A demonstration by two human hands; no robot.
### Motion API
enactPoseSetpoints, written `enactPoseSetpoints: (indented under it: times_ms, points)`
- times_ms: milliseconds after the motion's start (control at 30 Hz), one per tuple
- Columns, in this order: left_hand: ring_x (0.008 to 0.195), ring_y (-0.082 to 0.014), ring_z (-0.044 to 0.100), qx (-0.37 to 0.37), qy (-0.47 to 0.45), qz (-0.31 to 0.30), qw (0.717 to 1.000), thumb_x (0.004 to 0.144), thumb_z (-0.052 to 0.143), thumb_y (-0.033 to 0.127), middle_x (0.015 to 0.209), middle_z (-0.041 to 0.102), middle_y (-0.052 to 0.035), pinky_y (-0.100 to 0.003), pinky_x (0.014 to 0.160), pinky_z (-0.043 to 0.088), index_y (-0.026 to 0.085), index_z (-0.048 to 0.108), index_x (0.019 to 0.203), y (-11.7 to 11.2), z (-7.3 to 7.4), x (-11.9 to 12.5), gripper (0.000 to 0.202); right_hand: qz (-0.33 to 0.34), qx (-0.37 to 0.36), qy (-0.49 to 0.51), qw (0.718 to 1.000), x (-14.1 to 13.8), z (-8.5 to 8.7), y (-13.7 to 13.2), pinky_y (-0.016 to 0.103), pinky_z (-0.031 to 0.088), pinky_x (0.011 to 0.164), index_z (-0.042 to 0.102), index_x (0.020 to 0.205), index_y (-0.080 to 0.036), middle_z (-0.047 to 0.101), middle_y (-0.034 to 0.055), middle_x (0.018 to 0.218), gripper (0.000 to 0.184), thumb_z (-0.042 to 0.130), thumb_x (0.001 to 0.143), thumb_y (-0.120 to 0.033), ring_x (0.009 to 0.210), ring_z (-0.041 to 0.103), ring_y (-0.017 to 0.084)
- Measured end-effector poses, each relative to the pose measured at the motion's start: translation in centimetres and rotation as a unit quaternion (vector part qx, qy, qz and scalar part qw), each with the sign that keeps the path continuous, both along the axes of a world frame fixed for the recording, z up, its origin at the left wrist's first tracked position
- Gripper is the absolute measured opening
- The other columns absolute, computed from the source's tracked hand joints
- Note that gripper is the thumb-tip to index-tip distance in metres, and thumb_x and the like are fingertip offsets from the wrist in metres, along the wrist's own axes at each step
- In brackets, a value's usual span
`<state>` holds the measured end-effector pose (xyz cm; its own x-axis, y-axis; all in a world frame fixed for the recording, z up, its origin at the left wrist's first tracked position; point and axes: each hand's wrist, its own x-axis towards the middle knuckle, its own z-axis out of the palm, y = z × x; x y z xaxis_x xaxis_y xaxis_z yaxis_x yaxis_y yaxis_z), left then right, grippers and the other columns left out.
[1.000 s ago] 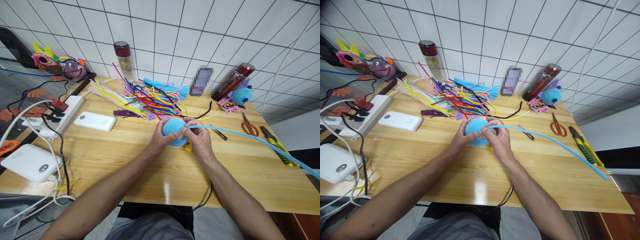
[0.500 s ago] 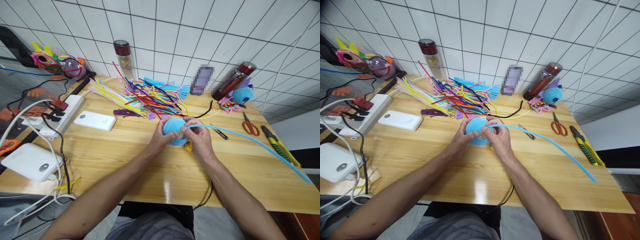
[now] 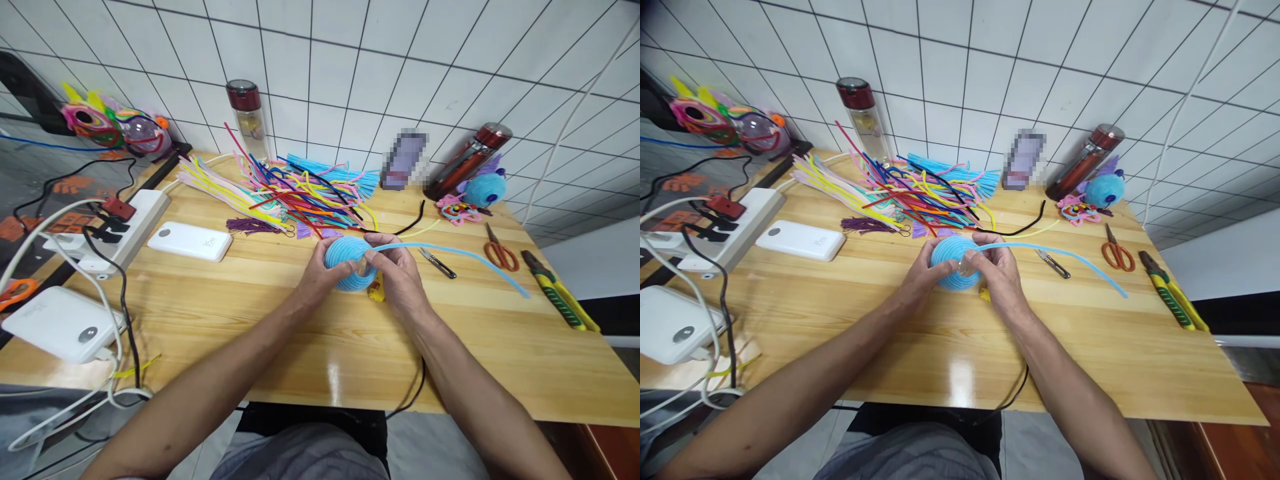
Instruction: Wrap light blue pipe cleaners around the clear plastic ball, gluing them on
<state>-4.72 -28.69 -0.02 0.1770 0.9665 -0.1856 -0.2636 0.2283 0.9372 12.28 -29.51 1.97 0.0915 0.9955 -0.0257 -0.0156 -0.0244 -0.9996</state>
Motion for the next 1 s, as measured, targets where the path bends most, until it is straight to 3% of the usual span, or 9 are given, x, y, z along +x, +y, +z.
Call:
enactPoseSetpoints:
  times_ms: [133, 267, 367, 467, 567, 700, 1000]
  points:
    - [0.108, -0.0265, 0.066, -0.013, 0.003, 0.006, 1.0, 0.066, 0.089, 0.047, 0.117, 0.07, -0.0066, -0.039, 0.095, 0.053, 0.021, 0.059, 0.131, 0.3, -0.2, 0.0, 0.075, -0.006, -0.021, -0.012, 1.0, 0.7, -0.1, 0.4, 0.041, 0.062, 0.082, 0.075, 0.113, -0.028, 0.08, 0.0041, 0.102, 0.049, 0.087, 0.078, -0.06, 0.095, 0.073, 0.025]
    - [0.104, -0.0252, 0.067, -0.028, -0.007, 0.002, 1.0, 0.066, 0.09, 0.046, 0.115, 0.072, -0.0067, -0.038, 0.092, 0.054, 0.022, 0.059, 0.132, 0.8, -0.5, -0.3, 0.076, 0.046, -0.021, -0.156, 0.986, 2.5, 1.0, 0.9, 0.045, 0.059, 0.089, 0.082, 0.098, -0.029, 0.083, 0.0063, 0.107, 0.047, 0.074, 0.088, -0.074, 0.105, 0.074, 0.03]
    - [0.102, -0.0243, 0.068, -0.038, 0.007, -0.007, 0.999, 0.067, 0.089, 0.045, 0.113, 0.072, -0.0059, -0.037, 0.091, 0.055, 0.022, 0.06, 0.13, 1.1, 0.0, -0.8, 0.074, 0.094, 0.005, -0.281, 0.955, 4.1, 2.6, 0.8, 0.041, 0.056, 0.079, 0.083, 0.085, -0.026, 0.084, 0.0052, 0.093, 0.047, 0.067, 0.094, -0.069, 0.09, 0.075, 0.028]
    - [0.098, -0.0232, 0.067, -0.049, 0.025, -0.026, 0.998, 0.066, 0.087, 0.046, 0.111, 0.072, -0.0049, -0.036, 0.088, 0.055, 0.022, 0.06, 0.129, 1.0, 1.0, -1.2, 0.073, 0.065, 0.043, -0.356, 0.931, 4.9, 3.9, 0.4, 0.036, 0.049, 0.065, 0.08, 0.079, -0.025, 0.076, 0.0021, 0.072, 0.038, 0.07, 0.094, -0.058, 0.067, 0.067, 0.022]
    - [0.101, -0.0237, 0.067, -0.043, 0.045, -0.039, 0.997, 0.066, 0.087, 0.043, 0.111, 0.071, -0.0045, -0.036, 0.089, 0.054, 0.022, 0.06, 0.128, 0.8, 2.3, -1.4, 0.071, 0.029, 0.151, -0.368, 0.917, 4.6, 4.4, 0.1, 0.039, 0.053, 0.076, 0.081, 0.092, -0.027, 0.081, 0.0031, 0.088, 0.018, 0.074, 0.091, -0.044, 0.079, 0.07, 0.025]
    - [0.106, -0.0265, 0.068, -0.028, 0.066, -0.055, 0.996, 0.066, 0.086, 0.042, 0.109, 0.071, -0.0044, -0.038, 0.094, 0.054, 0.022, 0.062, 0.122, 0.5, 3.2, -1.5, 0.063, 0.072, 0.237, -0.349, 0.904, 3.6, 3.7, 0.1, 0.049, 0.054, 0.102, 0.079, 0.106, -0.031, 0.083, 0.0055, 0.114, 0.016, 0.073, 0.093, -0.037, 0.112, 0.072, 0.031]
    - [0.114, -0.0288, 0.068, -0.043, 0.064, -0.089, 0.993, 0.066, 0.087, 0.045, 0.121, 0.071, -0.0063, -0.037, 0.092, 0.052, 0.023, 0.06, 0.134, 0.2, 2.7, -2.1, 0.077, 0.115, 0.236, -0.321, 0.91, 3.2, 1.7, 0.4, 0.046, 0.055, 0.097, 0.077, 0.098, -0.03, 0.082, 0.0051, 0.101, 0.012, 0.074, 0.095, -0.041, 0.098, 0.073, 0.029]
